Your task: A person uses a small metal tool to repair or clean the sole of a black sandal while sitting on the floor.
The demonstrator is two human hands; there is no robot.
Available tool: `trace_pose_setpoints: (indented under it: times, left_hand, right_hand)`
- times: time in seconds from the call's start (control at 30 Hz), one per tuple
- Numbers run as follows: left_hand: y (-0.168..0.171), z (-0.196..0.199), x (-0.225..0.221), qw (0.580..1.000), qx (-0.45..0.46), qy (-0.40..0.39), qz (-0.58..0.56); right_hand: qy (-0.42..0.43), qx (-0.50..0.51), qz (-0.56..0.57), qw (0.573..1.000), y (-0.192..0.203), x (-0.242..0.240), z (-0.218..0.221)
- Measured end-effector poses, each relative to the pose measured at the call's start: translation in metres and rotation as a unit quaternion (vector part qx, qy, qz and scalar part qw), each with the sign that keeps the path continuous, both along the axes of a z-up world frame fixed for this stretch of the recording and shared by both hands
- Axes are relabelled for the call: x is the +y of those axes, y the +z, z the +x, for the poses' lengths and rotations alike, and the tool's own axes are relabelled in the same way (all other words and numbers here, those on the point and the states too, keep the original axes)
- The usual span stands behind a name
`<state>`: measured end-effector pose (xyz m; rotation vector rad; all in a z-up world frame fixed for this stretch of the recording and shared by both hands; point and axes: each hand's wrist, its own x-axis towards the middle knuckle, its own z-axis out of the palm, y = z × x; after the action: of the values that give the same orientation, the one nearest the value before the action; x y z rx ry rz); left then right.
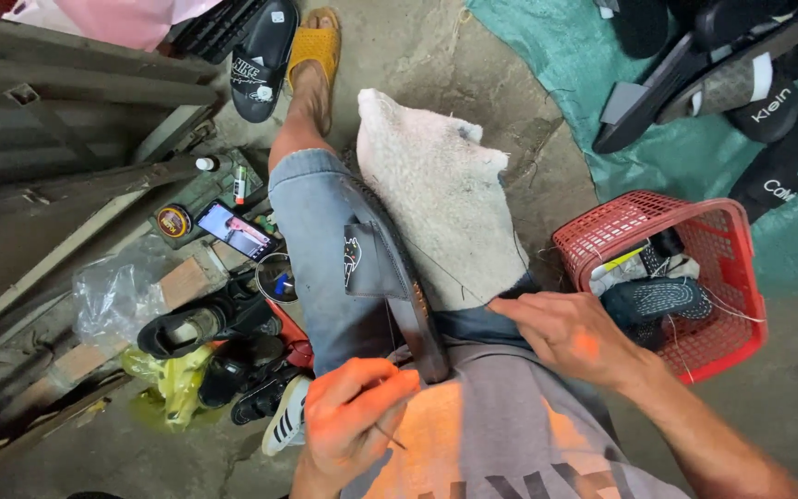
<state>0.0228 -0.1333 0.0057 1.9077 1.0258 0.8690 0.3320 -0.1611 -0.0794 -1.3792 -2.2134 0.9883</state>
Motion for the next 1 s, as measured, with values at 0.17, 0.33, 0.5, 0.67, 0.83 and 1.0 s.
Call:
trace_pose_setpoints:
  times: [0.17,0.33,0.5,0.67,0.83,1.0]
  left_hand:
    - [0.016,0.011,-0.010,1.000,0.006,0.002,0.023]
    - [0.019,0.017,-0.008,0.999,0.033,-0.042,0.008]
    - [0.007,0.019,-0.015,0.995,0.069,-0.068,-0.028]
    - [0.008,0.013,-0.020,0.996,0.058,-0.068,-0.029]
    - [0.008,0.007,-0.029,0.998,-0.008,-0.049,-0.037]
    - [0.005,0.010,-0.036,0.996,0.059,0.013,0.065]
  right_hand:
    - [0.001,-0.018,0.037,0.999,0.032,0.025,-0.005]
    - [-0.054,-0.069,0.164,0.983,0.048,0.050,-0.018]
    - [-0.098,0.040,0.133,0.985,0.055,0.069,-0.052]
    - [-0.093,0.178,0.060,0.978,0.049,0.085,-0.081]
    - [-0.108,0.223,-0.042,0.968,0.042,0.089,-0.095]
    - [-0.108,0.180,-0.043,0.977,0.027,0.085,-0.094]
